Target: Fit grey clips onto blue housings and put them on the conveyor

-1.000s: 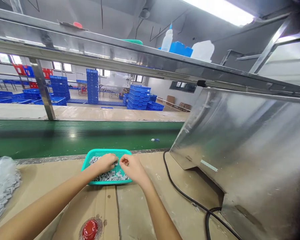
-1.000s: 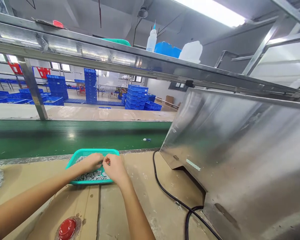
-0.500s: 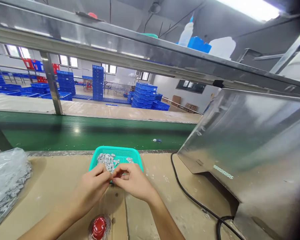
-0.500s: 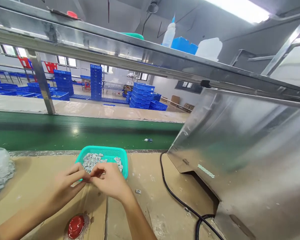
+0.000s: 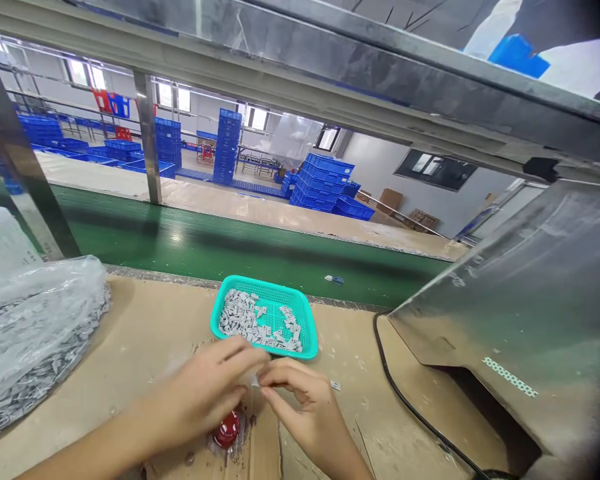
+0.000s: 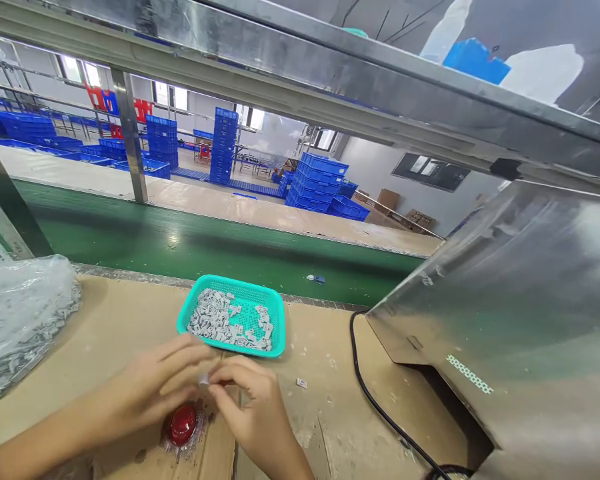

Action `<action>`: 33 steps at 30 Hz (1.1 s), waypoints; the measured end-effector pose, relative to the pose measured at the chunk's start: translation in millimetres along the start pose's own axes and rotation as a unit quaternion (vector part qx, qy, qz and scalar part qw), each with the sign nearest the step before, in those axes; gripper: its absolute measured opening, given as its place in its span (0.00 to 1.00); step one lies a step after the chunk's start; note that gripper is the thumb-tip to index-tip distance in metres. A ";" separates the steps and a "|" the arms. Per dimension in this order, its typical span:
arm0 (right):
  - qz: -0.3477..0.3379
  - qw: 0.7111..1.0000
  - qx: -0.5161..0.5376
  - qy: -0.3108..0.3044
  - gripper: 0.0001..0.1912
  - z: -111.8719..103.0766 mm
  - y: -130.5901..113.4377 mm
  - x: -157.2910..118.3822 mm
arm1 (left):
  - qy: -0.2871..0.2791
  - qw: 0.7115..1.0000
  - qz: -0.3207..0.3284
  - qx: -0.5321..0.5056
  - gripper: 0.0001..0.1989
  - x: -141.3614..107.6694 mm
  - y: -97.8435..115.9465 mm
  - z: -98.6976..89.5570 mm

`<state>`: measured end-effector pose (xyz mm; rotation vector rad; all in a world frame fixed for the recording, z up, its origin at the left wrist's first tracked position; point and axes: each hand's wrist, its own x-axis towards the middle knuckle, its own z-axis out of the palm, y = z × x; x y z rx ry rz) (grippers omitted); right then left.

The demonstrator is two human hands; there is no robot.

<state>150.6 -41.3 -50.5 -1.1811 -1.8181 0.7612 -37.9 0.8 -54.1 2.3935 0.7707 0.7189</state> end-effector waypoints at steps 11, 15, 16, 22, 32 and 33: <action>0.123 0.965 0.183 0.145 0.08 -16.6 37.4 -32.8 | 0.198 0.875 -0.355 -0.262 0.15 54.9 -131.3 -42.4; 0.122 0.966 0.164 0.156 0.07 -20.3 43.4 -33.7 | 0.223 0.856 -0.358 -0.300 0.18 35.0 -139.1 -51.9; 0.114 0.970 0.154 0.149 0.06 -18.9 43.5 -33.1 | 0.223 0.854 -0.354 -0.309 0.19 33.7 -137.5 -47.8; 0.079 0.991 0.042 0.095 0.04 8.1 32.2 -33.4 | 0.234 0.848 -0.324 -0.347 0.19 39.1 -131.1 -11.2; -0.048 0.994 -0.082 0.048 0.11 47.2 23.6 -36.3 | 0.256 0.861 -0.259 -0.356 0.16 26.1 -140.1 -0.4; -0.055 0.994 -0.087 0.047 0.11 48.1 24.2 -36.6 | 0.257 0.862 -0.257 -0.353 0.15 26.6 -139.9 -0.3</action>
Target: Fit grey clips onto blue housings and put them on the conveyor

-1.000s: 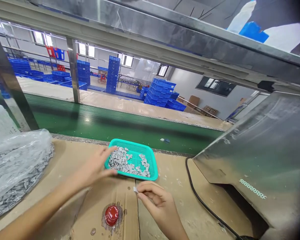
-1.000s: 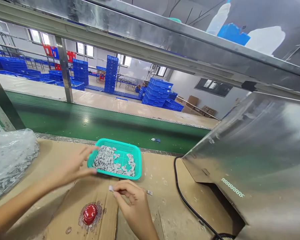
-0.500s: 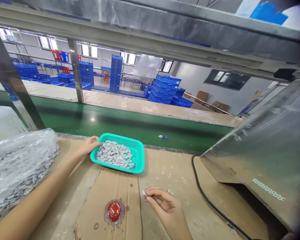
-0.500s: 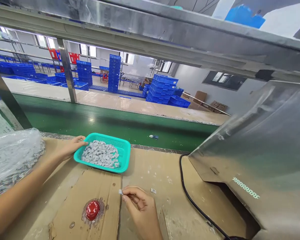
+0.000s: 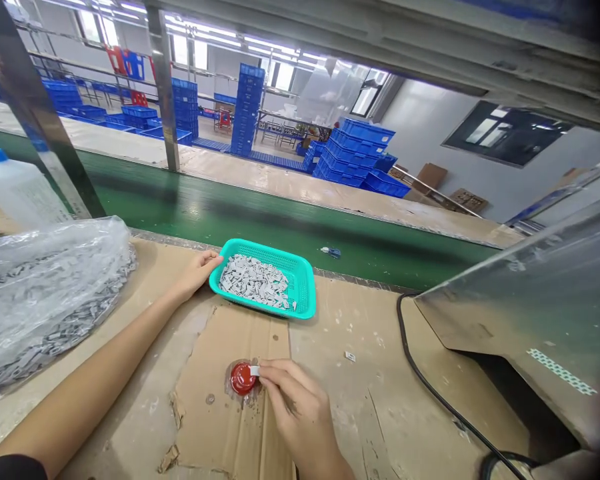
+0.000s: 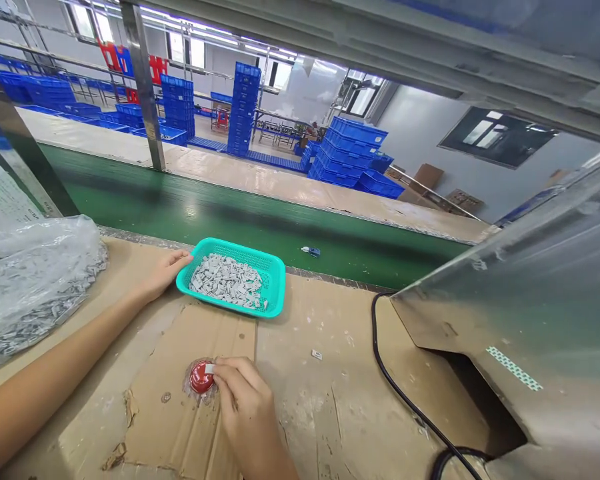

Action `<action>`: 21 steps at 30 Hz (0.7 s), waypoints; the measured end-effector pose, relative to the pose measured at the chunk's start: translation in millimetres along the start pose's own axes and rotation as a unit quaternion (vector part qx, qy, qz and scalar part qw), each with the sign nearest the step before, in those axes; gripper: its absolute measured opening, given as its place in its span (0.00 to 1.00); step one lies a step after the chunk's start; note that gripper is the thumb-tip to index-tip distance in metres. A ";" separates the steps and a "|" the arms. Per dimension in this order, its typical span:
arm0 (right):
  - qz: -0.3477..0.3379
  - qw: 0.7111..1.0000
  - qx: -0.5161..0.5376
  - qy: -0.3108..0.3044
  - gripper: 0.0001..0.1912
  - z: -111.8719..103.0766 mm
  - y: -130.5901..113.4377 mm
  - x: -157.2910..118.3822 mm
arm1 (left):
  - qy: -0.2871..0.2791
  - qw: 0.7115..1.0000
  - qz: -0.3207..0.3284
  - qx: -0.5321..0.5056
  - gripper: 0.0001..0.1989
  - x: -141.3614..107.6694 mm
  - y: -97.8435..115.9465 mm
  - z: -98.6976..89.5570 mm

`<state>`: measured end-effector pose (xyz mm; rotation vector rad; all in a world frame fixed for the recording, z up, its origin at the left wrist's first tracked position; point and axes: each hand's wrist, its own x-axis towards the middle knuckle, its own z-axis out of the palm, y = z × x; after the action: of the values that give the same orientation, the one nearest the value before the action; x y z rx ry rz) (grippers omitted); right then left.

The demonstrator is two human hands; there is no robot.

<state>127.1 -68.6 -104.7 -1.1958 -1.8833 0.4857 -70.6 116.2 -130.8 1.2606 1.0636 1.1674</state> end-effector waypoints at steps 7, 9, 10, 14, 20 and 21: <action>-0.022 1.000 -0.010 -0.005 0.12 3.9 0.9 -1.6 | -0.007 1.000 0.000 0.018 0.14 -0.9 4.1 0.1; -0.025 1.000 -0.015 -0.009 0.12 4.4 1.5 -2.1 | -0.009 1.000 -0.001 0.021 0.13 -0.9 4.3 -0.1; -0.027 0.999 -0.017 -0.010 0.12 4.7 2.0 -2.3 | -0.010 1.000 -0.001 0.023 0.13 -0.8 4.2 -0.1; -0.040 0.999 -0.024 -0.011 0.13 5.6 4.1 -2.8 | -0.011 0.999 0.005 0.035 0.13 -0.3 3.2 -0.1; -0.066 0.998 -0.019 0.014 0.13 4.1 1.9 -1.3 | 0.013 0.995 0.023 0.094 0.12 -0.5 0.9 0.9; -0.075 0.997 -0.020 0.026 0.13 3.4 1.0 -0.6 | 0.029 0.993 0.029 0.113 0.11 0.3 1.2 1.4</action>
<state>125.1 -68.2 -107.7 -1.0740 -1.9287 0.3333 -69.2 116.3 -129.6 1.4477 1.2356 1.1574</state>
